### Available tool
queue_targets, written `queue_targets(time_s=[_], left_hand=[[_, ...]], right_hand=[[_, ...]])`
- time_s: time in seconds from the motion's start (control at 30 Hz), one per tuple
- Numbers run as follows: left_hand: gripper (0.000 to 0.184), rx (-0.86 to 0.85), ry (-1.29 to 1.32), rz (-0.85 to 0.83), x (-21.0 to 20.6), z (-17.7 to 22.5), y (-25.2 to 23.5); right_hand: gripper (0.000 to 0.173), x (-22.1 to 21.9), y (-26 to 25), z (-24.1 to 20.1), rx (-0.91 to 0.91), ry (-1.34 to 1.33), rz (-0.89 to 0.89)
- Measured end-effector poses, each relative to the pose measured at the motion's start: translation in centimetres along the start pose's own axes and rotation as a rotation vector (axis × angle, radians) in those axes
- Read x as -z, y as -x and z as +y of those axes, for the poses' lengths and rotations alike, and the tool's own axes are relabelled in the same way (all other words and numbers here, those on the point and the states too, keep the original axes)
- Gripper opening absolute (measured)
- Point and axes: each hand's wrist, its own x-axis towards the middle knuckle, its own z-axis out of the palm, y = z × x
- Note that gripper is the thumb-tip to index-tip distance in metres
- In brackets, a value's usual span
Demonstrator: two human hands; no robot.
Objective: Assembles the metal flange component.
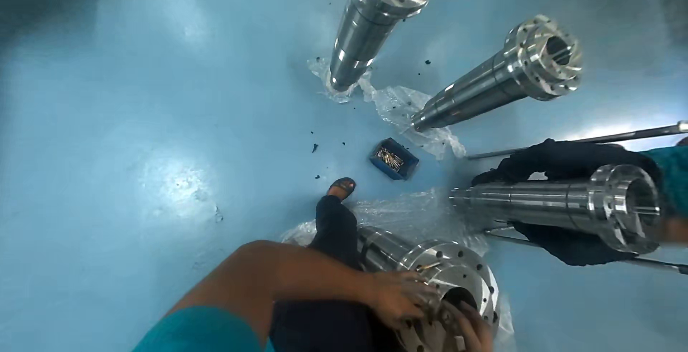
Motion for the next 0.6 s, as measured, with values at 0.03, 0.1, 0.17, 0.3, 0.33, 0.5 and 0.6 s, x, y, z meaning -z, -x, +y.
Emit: queue_targets(time_s=[0.03,0.1,0.17,0.3,0.33,0.5,0.6], left_hand=[[0.054,0.007,0.001,-0.018,0.3,0.2,0.0],[0.059,0.003,-0.006,-0.010,0.1,0.2,-0.2],[0.064,-0.009,-0.024,0.020,-0.1,0.0,-0.2],[0.047,0.000,0.013,-0.001,0.2,0.1,-0.2],[0.042,0.006,0.040,-0.012,0.2,0.1,-0.2],[0.042,-0.020,0.053,0.048,-0.1,0.0,-0.2],[0.048,-0.007,0.044,0.023,0.1,0.1,-0.2]], right_hand=[[0.027,-0.1,-0.1,0.0,0.087,0.020,0.039],[0.026,-0.5,0.0,-0.3,0.136,0.021,0.121],[0.022,-1.1,0.2,-0.8,0.056,0.003,0.203],[0.046,-1.6,1.1,-0.2,-0.083,-0.097,0.132],[0.046,-1.6,1.2,-0.1,-0.072,-0.096,0.100],[0.042,-0.7,0.9,0.0,-0.137,-0.102,0.022],[0.046,-0.3,0.3,-0.8,-0.288,-0.161,-0.012]])
